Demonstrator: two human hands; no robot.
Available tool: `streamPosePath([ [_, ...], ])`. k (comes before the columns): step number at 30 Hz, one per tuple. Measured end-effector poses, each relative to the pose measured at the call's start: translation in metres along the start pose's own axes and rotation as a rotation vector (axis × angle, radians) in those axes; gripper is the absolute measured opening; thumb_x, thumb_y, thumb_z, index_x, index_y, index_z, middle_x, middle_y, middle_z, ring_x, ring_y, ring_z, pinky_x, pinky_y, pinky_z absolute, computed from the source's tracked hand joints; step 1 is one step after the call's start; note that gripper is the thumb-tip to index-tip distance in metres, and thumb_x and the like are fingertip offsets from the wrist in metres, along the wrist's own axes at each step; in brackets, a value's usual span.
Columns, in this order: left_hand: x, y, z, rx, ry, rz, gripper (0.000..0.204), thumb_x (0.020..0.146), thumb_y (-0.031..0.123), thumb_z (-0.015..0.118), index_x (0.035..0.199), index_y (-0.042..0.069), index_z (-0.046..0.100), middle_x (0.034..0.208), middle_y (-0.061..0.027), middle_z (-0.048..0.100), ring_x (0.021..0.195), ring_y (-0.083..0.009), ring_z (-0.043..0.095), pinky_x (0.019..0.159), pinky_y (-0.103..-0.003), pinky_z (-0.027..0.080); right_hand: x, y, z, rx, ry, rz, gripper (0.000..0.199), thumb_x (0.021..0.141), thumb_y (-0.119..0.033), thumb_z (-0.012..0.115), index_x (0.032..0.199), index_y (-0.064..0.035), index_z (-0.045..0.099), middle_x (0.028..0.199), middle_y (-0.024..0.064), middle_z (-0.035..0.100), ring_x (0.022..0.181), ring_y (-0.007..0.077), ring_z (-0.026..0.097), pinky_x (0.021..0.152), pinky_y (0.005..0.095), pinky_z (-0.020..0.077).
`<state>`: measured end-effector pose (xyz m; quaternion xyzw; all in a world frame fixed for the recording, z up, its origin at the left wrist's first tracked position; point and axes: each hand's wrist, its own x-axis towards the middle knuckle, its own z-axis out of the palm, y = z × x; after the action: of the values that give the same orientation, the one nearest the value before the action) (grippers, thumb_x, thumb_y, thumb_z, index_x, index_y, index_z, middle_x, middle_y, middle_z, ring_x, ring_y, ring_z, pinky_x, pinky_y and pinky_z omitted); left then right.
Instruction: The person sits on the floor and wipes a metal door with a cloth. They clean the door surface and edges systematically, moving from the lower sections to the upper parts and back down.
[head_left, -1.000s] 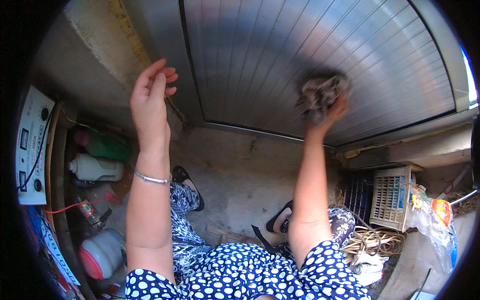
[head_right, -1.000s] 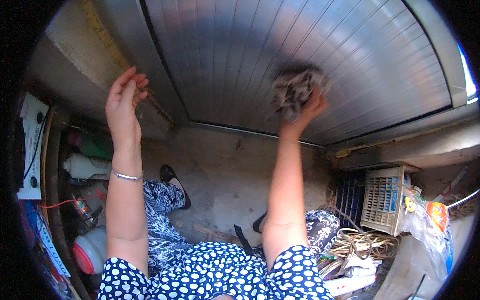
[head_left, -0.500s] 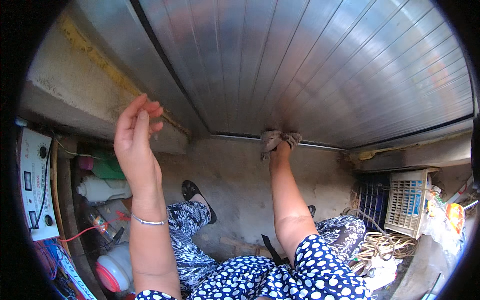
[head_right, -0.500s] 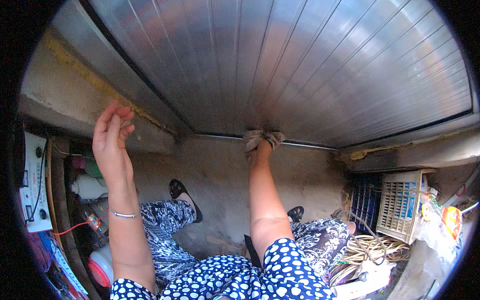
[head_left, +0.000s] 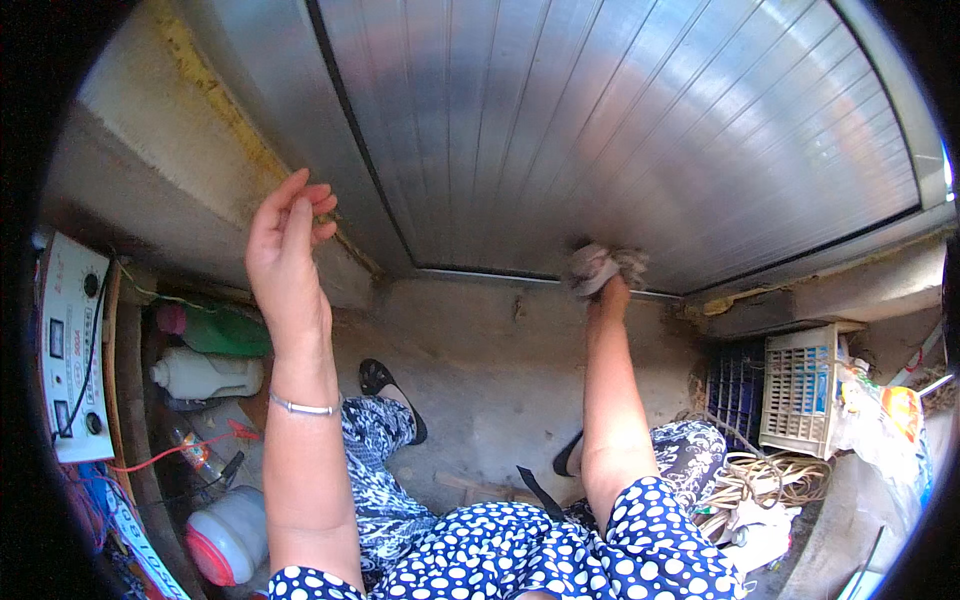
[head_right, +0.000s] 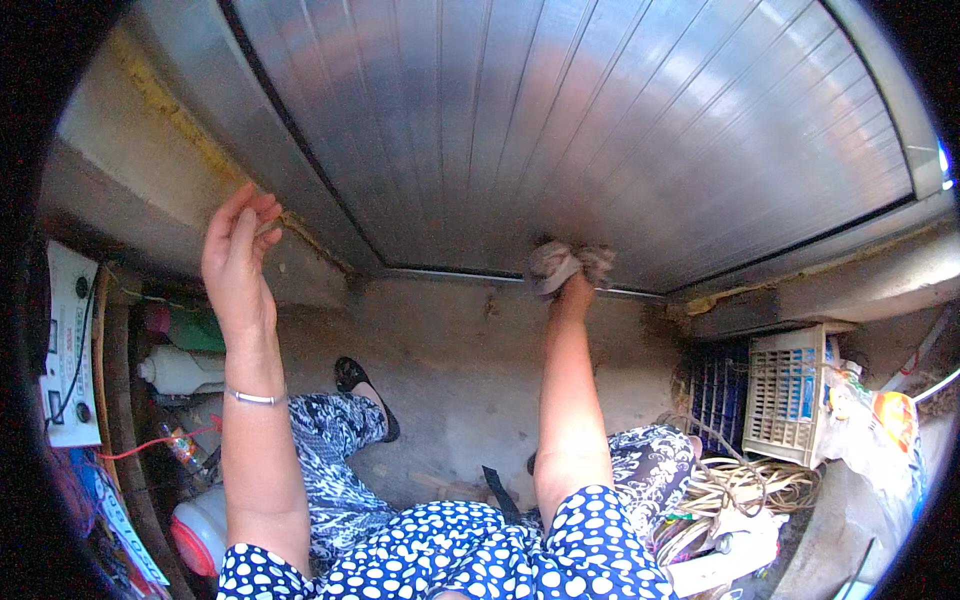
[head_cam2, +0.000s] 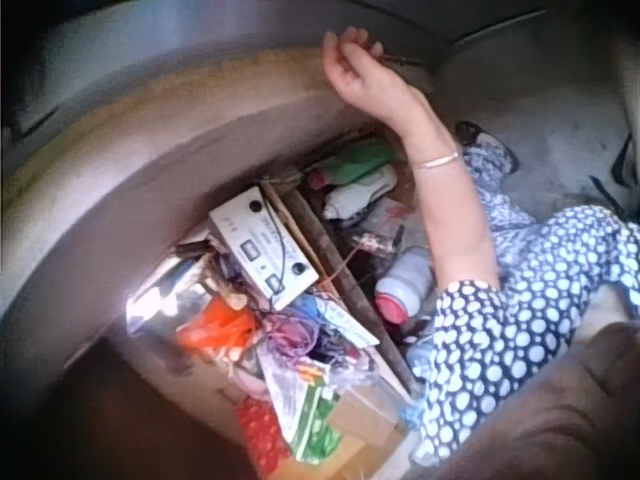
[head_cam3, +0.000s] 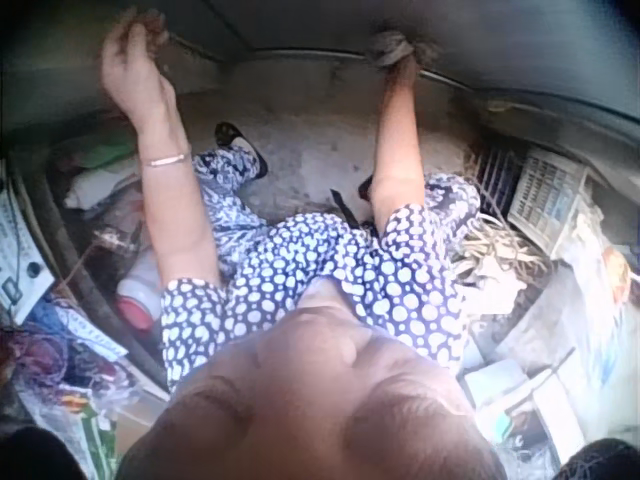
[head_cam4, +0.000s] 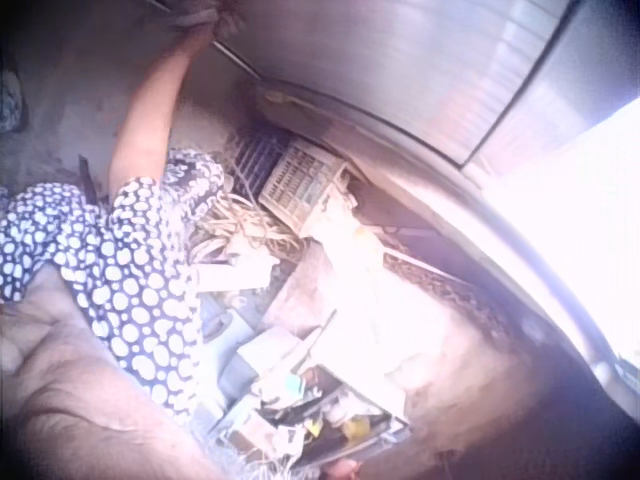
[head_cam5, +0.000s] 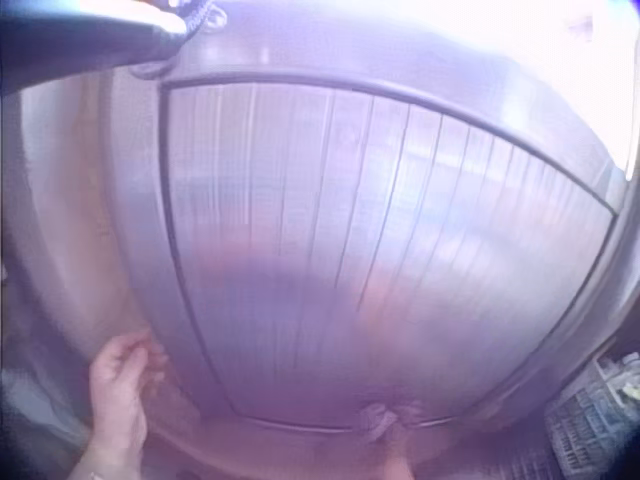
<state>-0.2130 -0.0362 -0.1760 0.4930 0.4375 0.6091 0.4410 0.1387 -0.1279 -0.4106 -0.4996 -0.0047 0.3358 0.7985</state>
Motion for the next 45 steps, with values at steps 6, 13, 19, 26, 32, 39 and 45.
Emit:
streamPosePath([
  [6,0.005,-0.008,0.007,-0.082,-0.009,-0.005,0.026,0.096,0.01,0.05,0.119,0.002,0.056,0.107,-0.0102,0.064,0.096,-0.0162,0.061,0.079,-0.026,0.049,-0.001,-0.203,0.036,-0.434,-0.105,-0.888,0.032,0.079,-0.004,0.066,0.11,-0.0015,0.061,0.111,0.0075,0.062,0.103,0.0202,0.057,0.092,0.034,0.0435],
  [13,0.009,-0.006,0.001,-0.086,0.018,-0.026,0.025,0.096,0.01,0.049,0.117,0.003,0.058,0.108,-0.0098,0.064,0.096,-0.0158,0.062,0.079,-0.027,0.05,-0.038,-0.38,0.143,-0.763,-0.422,-1.583,0.031,0.086,-0.01,0.06,0.116,-0.0037,0.059,0.111,0.0095,0.063,0.103,0.0216,0.059,0.09,0.0345,0.0457],
  [19,0.011,-0.008,-0.003,-0.059,0.031,-0.069,0.026,0.095,0.01,0.05,0.119,0.003,0.057,0.11,-0.0107,0.064,0.097,-0.0165,0.061,0.08,-0.027,0.05,-0.034,-0.288,0.144,-0.394,-0.54,-1.656,0.017,0.086,-0.014,0.057,0.099,-0.0041,0.063,0.102,0.005,0.063,0.096,0.0184,0.058,0.089,0.0336,0.0446],
  [26,0.006,-0.006,0.014,0.003,0.02,-0.087,0.03,0.094,0.01,0.052,0.123,0.002,0.055,0.114,-0.0115,0.061,0.103,-0.0183,0.059,0.084,-0.029,0.048,0.019,-0.122,0.021,-0.639,-0.051,-1.249,0.03,0.087,-0.018,0.058,0.114,-0.0071,0.051,0.117,0.0074,0.051,0.108,0.0222,0.05,0.097,0.0356,0.0389],
  [32,0.014,-0.013,0.028,0.144,0.037,-0.059,0.055,0.092,0.013,0.056,0.142,0.004,0.034,0.143,-0.0176,0.036,0.129,-0.0266,0.04,0.104,-0.039,0.038,0.076,0.011,-0.049,-0.282,-0.065,-0.711,0.034,0.092,-0.019,0.053,0.122,-0.0092,0.042,0.123,0.0055,0.047,0.111,0.0205,0.047,0.098,0.0351,0.0385],
  [39,0.013,-0.025,0.037,0.287,-0.066,-0.036,0.062,0.092,0.018,0.057,0.146,0.01,0.028,0.151,-0.0132,0.025,0.136,-0.0261,0.029,0.108,-0.041,0.027,0.069,0.06,-0.063,-0.039,0.131,0.089,0.033,0.089,-0.017,0.056,0.12,-0.0063,0.048,0.121,0.0089,0.051,0.11,0.0237,0.05,0.097,0.0365,0.0404],
  [45,0.011,-0.021,0.038,0.309,-0.072,0.022,0.061,0.093,0.018,0.055,0.147,0.013,0.027,0.152,-0.0122,0.021,0.139,-0.027,0.022,0.111,-0.045,0.021,0.051,0.049,-0.047,0.143,0.192,0.436,0.033,0.086,-0.015,0.059,0.117,-0.0038,0.053,0.119,0.0119,0.055,0.109,0.0264,0.053,0.096,0.0376,0.042],
])
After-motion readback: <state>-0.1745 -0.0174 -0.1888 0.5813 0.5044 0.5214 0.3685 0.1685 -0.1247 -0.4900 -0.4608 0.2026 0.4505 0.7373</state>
